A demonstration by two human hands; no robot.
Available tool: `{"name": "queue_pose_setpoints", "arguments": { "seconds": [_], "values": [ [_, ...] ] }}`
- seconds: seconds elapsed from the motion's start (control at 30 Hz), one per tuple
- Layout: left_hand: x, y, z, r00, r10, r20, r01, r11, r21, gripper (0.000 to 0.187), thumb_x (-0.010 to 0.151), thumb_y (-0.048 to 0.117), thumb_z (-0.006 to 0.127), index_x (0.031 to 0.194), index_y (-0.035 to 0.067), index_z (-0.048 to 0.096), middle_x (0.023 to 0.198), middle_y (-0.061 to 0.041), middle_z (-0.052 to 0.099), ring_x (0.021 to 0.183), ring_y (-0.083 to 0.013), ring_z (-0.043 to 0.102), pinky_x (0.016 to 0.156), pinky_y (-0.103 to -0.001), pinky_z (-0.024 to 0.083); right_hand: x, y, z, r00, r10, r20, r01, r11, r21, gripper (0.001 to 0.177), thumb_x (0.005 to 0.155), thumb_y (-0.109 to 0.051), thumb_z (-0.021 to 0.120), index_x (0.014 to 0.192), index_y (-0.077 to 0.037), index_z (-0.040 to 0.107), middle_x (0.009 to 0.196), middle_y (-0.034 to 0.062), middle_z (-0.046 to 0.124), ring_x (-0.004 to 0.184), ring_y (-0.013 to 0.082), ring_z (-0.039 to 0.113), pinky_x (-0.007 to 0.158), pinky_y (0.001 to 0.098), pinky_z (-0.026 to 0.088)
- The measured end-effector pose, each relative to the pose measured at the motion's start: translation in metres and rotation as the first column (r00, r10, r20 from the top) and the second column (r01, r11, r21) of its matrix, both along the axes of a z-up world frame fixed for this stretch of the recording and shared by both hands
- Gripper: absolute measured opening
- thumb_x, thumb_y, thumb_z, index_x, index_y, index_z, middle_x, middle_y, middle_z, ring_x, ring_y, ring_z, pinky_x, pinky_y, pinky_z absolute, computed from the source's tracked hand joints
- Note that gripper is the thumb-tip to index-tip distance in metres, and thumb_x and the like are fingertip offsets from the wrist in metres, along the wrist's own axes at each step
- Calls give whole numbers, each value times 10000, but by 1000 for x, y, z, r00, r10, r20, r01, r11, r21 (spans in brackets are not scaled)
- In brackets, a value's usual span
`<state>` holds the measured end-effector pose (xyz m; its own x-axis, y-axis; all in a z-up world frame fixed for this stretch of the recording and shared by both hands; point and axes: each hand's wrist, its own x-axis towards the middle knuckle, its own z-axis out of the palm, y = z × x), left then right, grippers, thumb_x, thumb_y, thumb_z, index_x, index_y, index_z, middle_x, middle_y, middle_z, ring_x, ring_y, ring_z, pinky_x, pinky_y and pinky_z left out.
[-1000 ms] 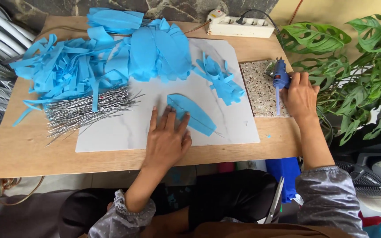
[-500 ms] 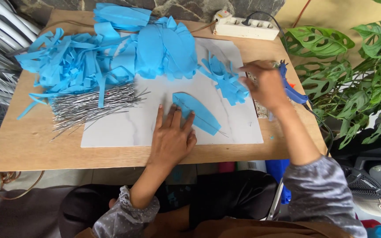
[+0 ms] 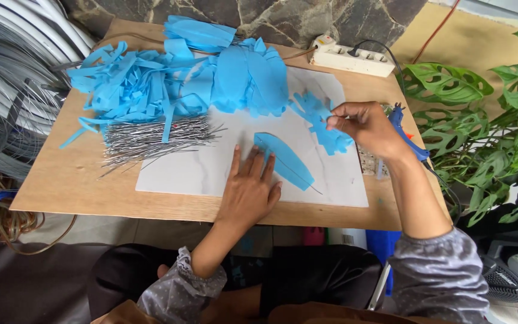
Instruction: Gluing thin metal wires onto blue paper petals using a hot glue gun to assemble artificial flower components.
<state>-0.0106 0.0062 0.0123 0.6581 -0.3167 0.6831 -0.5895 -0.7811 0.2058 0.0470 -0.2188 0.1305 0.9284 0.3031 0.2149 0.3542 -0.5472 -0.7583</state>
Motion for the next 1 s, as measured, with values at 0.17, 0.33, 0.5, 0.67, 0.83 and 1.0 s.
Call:
{"name": "queue_pose_setpoints", "arguments": {
  "seconds": [0.17,0.33,0.5,0.67,0.83,1.0],
  "values": [
    [-10,5,33,997,-60,41,68,971,-228,336,807,203,525,1068,-3,582,1186,-184,453,1207,-356,372,1029,-582,126,-54,32,42,993,108,-44,-113,985,-133,142,771,-26,622,909,-15,654,717,168,669,710,223,610,696,374,497],
    [-27,10,77,844,-534,-55,321,583,-746,247,836,100,577,1082,76,576,1036,-68,591,1025,-261,567,915,-415,410,-94,64,80,970,166,-180,-225,895,-385,298,722,-35,638,1017,-71,633,692,145,698,642,309,680,708,417,527],
    [-32,3,76,494,-837,-234,224,383,-896,165,711,84,716,868,56,671,693,-34,632,683,-98,553,692,-276,496,-111,68,87,933,354,-67,-355,869,-346,361,717,5,589,1074,-27,542,762,145,698,661,353,659,668,452,497],
    [-42,-3,66,519,-827,-214,63,287,-956,156,713,61,717,854,17,671,668,-35,603,668,-74,524,673,-245,492,-108,59,64,961,250,117,-238,966,-101,338,711,37,627,1040,-32,589,767,93,669,681,208,645,717,365,514],
    [-40,-9,62,581,-797,-162,-79,142,-987,119,746,42,699,845,-7,654,686,-45,585,666,-64,544,660,-224,492,-107,57,36,974,107,200,-139,978,155,320,795,50,536,1115,42,535,885,168,630,802,246,635,799,400,500],
    [-41,-14,60,646,-750,-141,-127,76,-989,118,739,42,707,836,11,648,695,-40,612,674,-48,573,666,-205,489,-113,65,2,985,70,160,-122,933,339,279,825,32,502,1103,61,488,924,189,608,864,272,620,845,423,473]
  ]
}}
